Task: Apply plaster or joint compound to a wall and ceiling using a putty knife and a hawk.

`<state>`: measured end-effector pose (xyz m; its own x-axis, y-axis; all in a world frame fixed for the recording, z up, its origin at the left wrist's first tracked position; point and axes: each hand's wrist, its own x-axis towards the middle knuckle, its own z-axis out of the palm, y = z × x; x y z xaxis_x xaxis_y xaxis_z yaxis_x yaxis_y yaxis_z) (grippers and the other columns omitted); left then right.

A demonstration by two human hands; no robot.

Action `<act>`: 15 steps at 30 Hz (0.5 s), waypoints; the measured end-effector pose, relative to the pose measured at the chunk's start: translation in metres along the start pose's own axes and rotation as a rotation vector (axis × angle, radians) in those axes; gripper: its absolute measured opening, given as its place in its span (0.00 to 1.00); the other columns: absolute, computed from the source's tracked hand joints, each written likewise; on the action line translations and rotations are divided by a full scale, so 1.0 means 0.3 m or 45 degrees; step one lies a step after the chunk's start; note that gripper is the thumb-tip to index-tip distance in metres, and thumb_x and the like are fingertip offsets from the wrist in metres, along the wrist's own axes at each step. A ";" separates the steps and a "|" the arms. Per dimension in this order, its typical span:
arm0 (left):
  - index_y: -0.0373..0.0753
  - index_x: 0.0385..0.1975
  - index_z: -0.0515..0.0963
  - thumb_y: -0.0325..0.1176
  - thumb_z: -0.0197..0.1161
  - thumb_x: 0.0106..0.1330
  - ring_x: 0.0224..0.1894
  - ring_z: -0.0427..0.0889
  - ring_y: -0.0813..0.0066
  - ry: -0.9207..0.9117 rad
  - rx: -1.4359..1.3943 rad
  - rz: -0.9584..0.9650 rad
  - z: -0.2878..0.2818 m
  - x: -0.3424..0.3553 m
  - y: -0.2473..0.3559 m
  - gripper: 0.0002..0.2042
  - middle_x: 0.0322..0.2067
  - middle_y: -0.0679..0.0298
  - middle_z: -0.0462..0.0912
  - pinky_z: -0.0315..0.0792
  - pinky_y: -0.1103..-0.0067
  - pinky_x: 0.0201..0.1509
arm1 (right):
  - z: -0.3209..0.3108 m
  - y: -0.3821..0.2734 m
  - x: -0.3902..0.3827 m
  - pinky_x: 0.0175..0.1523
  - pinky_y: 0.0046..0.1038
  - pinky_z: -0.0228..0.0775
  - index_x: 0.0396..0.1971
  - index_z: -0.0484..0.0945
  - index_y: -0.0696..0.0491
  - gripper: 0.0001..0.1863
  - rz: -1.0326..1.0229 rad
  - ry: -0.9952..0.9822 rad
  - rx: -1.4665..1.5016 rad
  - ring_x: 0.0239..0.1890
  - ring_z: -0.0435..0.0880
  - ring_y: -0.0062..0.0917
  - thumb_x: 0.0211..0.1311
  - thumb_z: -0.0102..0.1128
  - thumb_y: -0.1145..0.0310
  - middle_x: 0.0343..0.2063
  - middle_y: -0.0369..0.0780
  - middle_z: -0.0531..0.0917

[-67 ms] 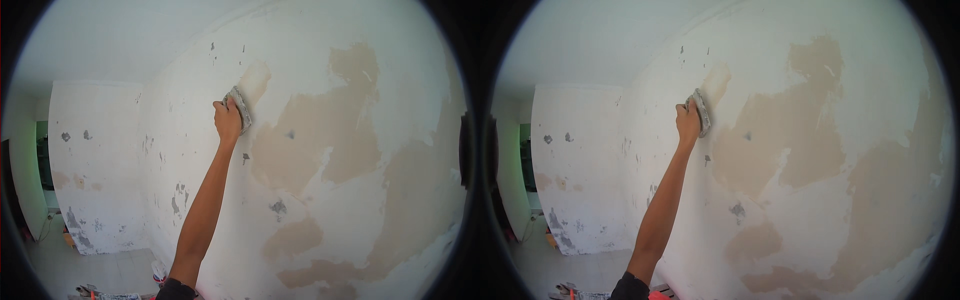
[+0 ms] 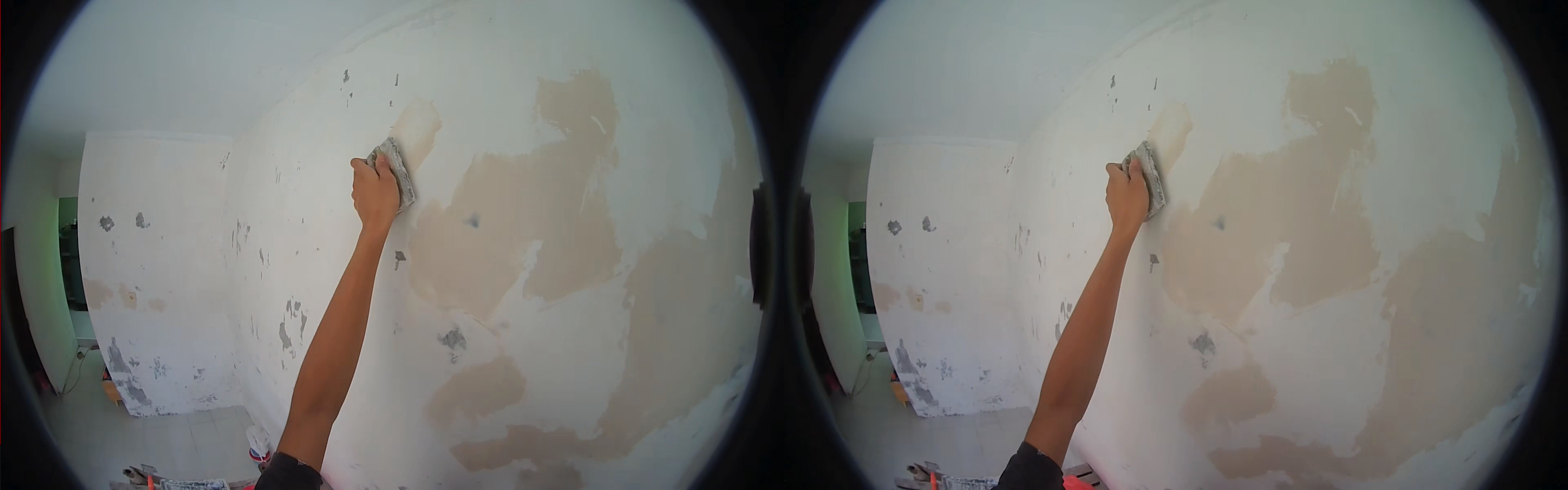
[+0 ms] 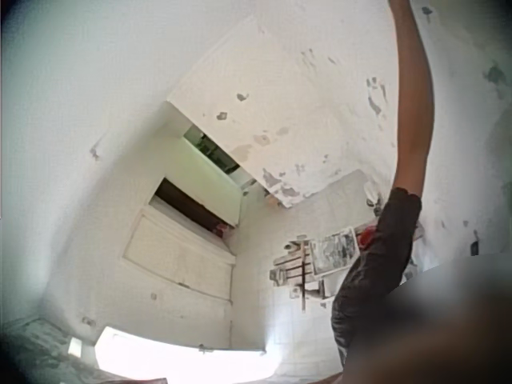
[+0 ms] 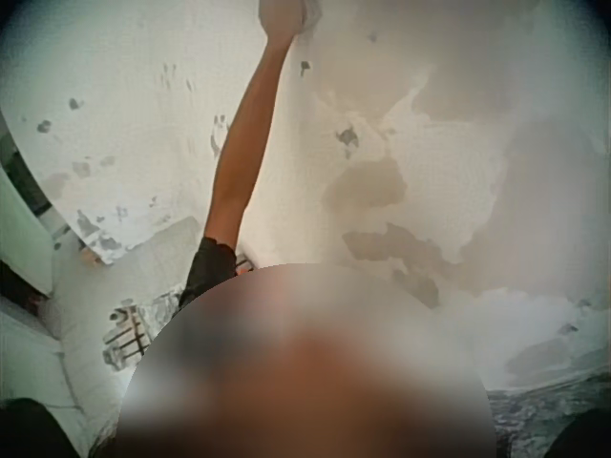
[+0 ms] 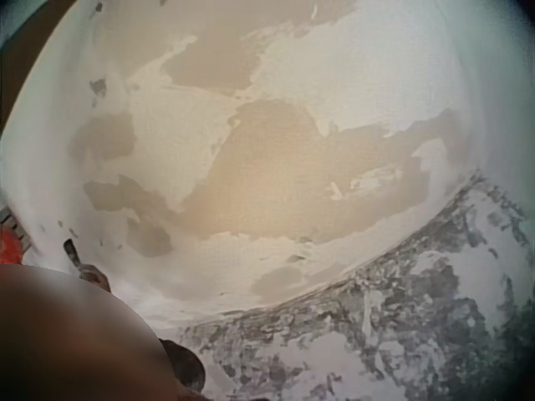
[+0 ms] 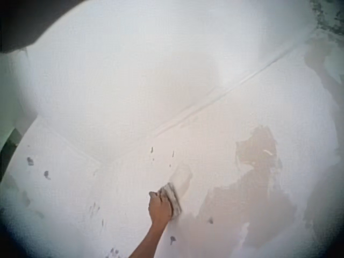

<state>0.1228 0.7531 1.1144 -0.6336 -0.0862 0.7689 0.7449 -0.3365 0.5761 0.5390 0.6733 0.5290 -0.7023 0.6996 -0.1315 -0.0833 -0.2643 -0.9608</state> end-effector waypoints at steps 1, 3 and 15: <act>0.28 0.46 0.64 0.42 0.47 0.75 0.48 0.80 0.47 -0.007 -0.009 0.001 0.016 0.000 0.041 0.18 0.45 0.43 0.78 0.71 0.59 0.52 | 0.004 0.006 -0.007 0.16 0.19 0.51 0.54 0.77 0.51 0.15 -0.006 0.009 0.003 0.12 0.63 0.12 0.70 0.53 0.72 0.31 0.34 0.83; 0.27 0.48 0.63 0.43 0.47 0.75 0.47 0.80 0.45 0.029 0.191 0.038 0.039 0.033 0.123 0.20 0.46 0.43 0.78 0.72 0.59 0.52 | -0.001 0.010 -0.028 0.16 0.19 0.52 0.54 0.77 0.51 0.15 0.067 0.128 -0.014 0.11 0.63 0.12 0.70 0.54 0.71 0.31 0.34 0.83; 0.33 0.44 0.65 0.51 0.50 0.75 0.32 0.77 0.76 0.165 -0.830 0.261 -0.237 0.133 0.351 0.22 0.33 0.57 0.77 0.73 0.78 0.31 | -0.059 0.016 -0.097 0.23 0.19 0.58 0.51 0.78 0.54 0.13 0.071 0.239 0.003 0.16 0.66 0.13 0.69 0.56 0.69 0.30 0.33 0.82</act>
<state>0.1610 0.6477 1.1860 -0.5433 -0.3060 0.7818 0.6006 -0.7924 0.1072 0.5715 0.6635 0.5238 -0.5615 0.7955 -0.2278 -0.0498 -0.3072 -0.9503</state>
